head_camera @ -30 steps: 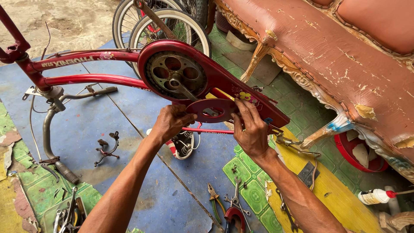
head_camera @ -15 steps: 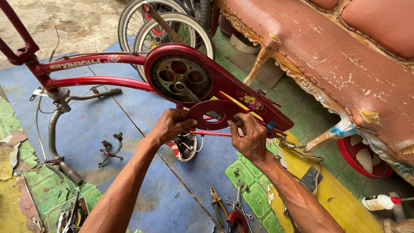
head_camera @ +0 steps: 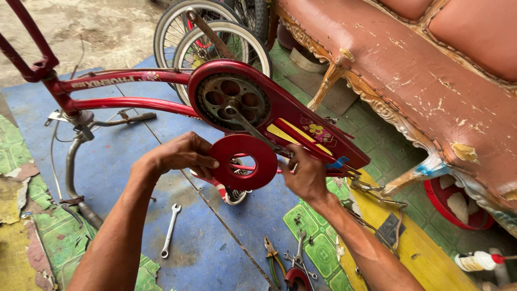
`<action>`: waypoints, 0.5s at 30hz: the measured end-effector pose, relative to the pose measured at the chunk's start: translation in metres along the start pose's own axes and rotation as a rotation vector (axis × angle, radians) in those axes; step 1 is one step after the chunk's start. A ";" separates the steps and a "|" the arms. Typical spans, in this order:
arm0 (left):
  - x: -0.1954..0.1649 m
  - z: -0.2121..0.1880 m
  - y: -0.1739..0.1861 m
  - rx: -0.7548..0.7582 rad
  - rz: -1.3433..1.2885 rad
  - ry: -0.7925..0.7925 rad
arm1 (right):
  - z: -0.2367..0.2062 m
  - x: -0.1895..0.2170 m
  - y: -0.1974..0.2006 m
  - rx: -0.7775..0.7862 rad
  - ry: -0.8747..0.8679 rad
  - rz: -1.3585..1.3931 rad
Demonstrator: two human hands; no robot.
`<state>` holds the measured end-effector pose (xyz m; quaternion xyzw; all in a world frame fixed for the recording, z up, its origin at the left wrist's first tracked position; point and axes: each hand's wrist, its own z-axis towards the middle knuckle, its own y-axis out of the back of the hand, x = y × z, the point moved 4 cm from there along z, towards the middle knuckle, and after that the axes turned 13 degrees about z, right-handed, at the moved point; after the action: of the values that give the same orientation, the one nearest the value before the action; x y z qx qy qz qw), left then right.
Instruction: The person works on a red children's bicycle lying on the floor, unfastening the plastic chain guard and pulling the red chainring cover off the crank. They handle the cover, reposition the guard, and press the cover back onto the crank area, working the parts by hand.
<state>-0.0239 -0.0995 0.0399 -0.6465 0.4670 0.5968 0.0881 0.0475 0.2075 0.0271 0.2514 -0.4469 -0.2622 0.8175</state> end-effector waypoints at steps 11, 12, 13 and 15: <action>-0.019 -0.014 0.008 -0.024 -0.024 -0.060 | 0.014 0.035 -0.001 -0.106 0.244 -0.208; -0.020 -0.014 0.007 -0.029 -0.023 -0.062 | 0.014 0.033 0.000 -0.109 0.253 -0.194; -0.022 -0.013 0.007 -0.023 -0.034 -0.070 | 0.014 0.030 0.000 -0.106 0.242 -0.183; -0.025 -0.013 0.008 -0.011 -0.055 -0.086 | 0.015 0.026 0.000 -0.101 0.221 -0.162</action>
<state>-0.0169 -0.1002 0.0683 -0.6334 0.4413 0.6241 0.1209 0.0469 0.1880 0.0502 0.2728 -0.3188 -0.3203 0.8493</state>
